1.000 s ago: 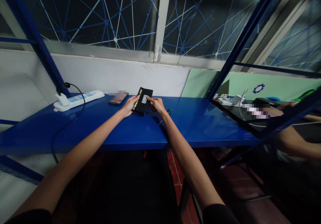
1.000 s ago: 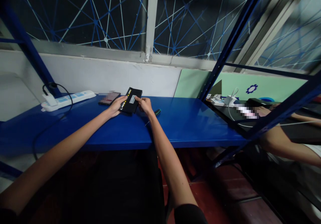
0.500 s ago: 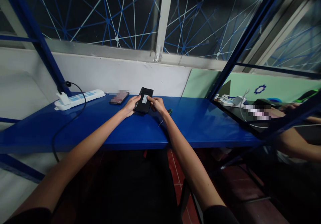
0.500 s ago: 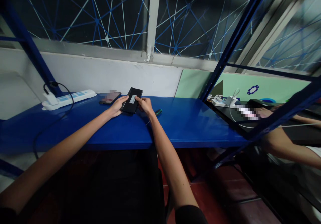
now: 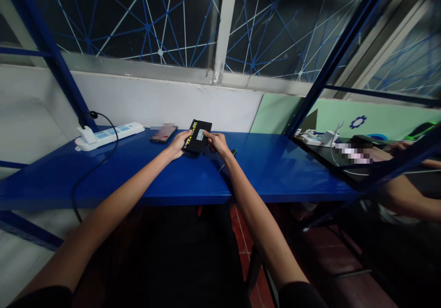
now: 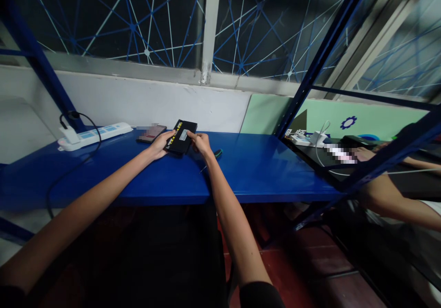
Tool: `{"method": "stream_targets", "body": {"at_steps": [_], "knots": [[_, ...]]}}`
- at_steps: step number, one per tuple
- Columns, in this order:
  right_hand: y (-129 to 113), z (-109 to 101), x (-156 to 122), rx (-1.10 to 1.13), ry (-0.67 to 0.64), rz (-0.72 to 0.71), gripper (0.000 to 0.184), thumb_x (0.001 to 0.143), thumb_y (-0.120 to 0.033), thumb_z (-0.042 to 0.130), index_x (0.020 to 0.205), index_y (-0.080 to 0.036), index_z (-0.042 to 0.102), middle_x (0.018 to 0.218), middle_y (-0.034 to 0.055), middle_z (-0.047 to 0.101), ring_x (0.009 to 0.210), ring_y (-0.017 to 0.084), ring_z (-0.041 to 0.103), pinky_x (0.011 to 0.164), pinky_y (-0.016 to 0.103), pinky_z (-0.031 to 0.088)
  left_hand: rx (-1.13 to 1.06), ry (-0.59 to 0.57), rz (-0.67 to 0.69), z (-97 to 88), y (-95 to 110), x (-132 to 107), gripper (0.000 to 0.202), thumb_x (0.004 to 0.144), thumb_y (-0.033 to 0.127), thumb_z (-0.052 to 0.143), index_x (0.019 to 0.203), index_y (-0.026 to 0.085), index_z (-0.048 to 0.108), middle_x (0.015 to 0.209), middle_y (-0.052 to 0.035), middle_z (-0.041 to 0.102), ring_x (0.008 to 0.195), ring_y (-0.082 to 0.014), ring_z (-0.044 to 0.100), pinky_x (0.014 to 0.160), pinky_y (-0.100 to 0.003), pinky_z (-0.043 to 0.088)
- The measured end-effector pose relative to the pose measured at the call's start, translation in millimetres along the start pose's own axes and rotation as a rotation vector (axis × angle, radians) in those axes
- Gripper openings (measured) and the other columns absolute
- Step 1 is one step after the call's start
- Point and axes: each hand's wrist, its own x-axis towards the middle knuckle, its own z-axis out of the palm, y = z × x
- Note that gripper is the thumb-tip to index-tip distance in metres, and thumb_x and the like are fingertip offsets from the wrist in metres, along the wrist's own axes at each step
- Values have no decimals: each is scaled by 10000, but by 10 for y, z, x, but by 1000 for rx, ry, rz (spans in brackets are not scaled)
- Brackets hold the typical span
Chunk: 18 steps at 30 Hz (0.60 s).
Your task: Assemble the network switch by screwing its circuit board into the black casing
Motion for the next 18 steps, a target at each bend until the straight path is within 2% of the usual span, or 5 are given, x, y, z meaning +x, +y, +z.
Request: {"method": "stream_targets", "body": {"at_steps": [8,13,18], "knots": [[-14,-9,-6,14,14,2,496,747,-515,723,515,-213,405,369,-64,409,266,52,302,288,221,202,-8,-21,1,6,-2,-9,184,905,246,571,896,91,670,686,-62,696,535,-152,643,540,-247,527],[-4,-2,-5,-9,5,12,489,740,-503,732,515,-212,409,354,-67,398,264,56,311,288,217,202,-11,8,20,-9,-3,9,183,917,242,554,860,103,657,653,-39,676,489,-123,610,484,-210,488],[-6,12,-14,-26,-9,13,481,746,-501,727,528,-218,405,347,-71,389,268,57,307,286,217,193,-9,22,37,17,5,-12,166,916,229,557,858,108,654,648,-31,674,513,-125,624,488,-200,480]]}}
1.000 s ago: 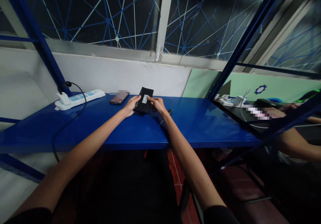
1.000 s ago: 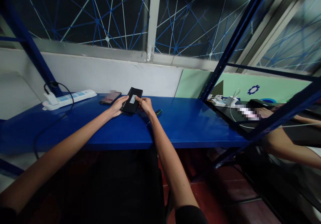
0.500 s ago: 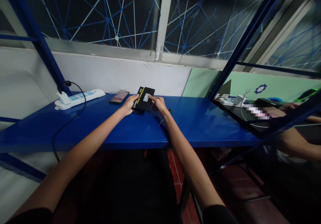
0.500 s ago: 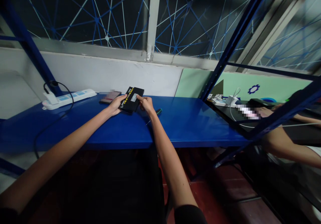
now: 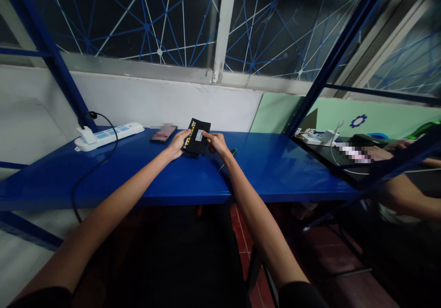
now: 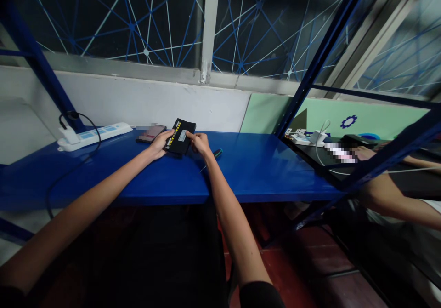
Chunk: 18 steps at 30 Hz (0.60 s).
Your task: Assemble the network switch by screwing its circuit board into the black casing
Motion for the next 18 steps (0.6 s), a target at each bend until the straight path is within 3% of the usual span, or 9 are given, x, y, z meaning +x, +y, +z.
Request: {"method": "stream_targets", "body": {"at_steps": [18], "knots": [[-6,-29,5,6,0,-8,461,762,-466,721,529,-213,415,388,-56,426,288,53,312,300,222,215,-34,-24,-46,-12,-38,22,191,920,269,571,902,105,669,705,-54,705,549,-150,656,548,-242,526]]}}
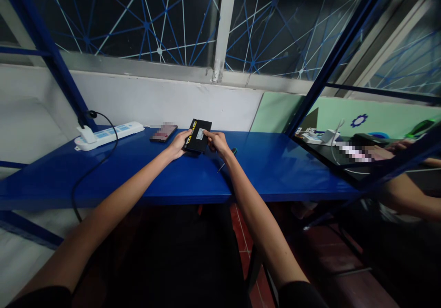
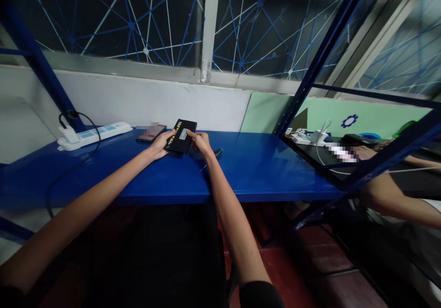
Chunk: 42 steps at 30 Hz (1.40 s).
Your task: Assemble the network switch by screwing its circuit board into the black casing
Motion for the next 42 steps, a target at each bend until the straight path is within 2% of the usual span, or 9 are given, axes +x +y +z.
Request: {"method": "stream_targets", "body": {"at_steps": [28,36,42], "knots": [[16,-18,10,-9,-23,30,466,766,-476,714,522,-210,419,402,-41,452,302,48,317,300,213,216,-33,-34,-76,-20,8,1,255,955,275,510,954,82,677,717,-89,721,552,-170,671,551,-263,534],[13,5,11,-27,0,31,486,756,-493,730,534,-223,394,379,-53,435,282,52,326,282,213,216,-32,-46,-72,-14,23,-8,209,915,264,583,902,81,681,724,-89,722,549,-162,670,537,-245,522],[18,2,16,-35,-8,-4,489,773,-494,720,518,-217,409,387,-45,450,286,54,342,290,214,242,-37,-31,-68,-12,31,-10,277,962,291,494,935,89,682,717,-89,724,557,-167,665,548,-262,532]]}}
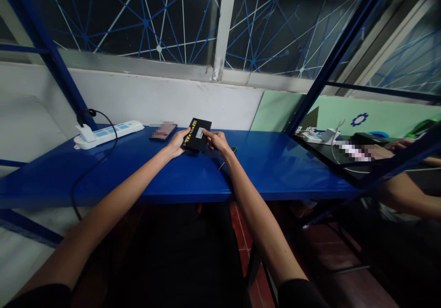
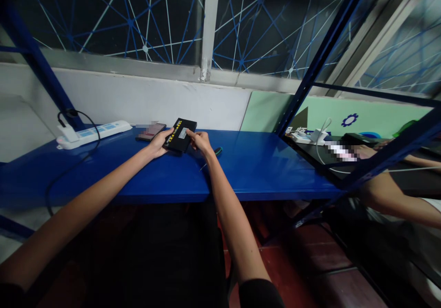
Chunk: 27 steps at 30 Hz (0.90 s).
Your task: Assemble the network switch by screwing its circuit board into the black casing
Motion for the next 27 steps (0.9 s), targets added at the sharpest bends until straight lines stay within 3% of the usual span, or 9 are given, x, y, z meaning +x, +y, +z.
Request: {"method": "stream_targets", "body": {"at_steps": [7,20,27], "knots": [[-26,15,-17,-26,10,-32,483,787,-470,719,506,-211,423,372,-46,441,281,57,352,290,215,240,23,-4,63,-20,-51,39,229,937,271,535,917,97,682,751,-88,729,591,-163,674,590,-254,535],[-5,16,-9,-40,-16,-55,491,775,-508,720,511,-197,448,394,-38,482,279,53,374,291,209,253,56,32,55,58,-17,-58,195,912,275,582,911,109,686,781,-61,726,616,-157,676,600,-255,532],[-15,11,-20,-43,-22,-73,496,761,-519,728,514,-197,443,400,-43,482,278,53,379,292,208,256,99,-5,113,36,-40,-46,193,882,295,631,927,112,671,770,-62,715,642,-159,667,619,-253,517]]}}
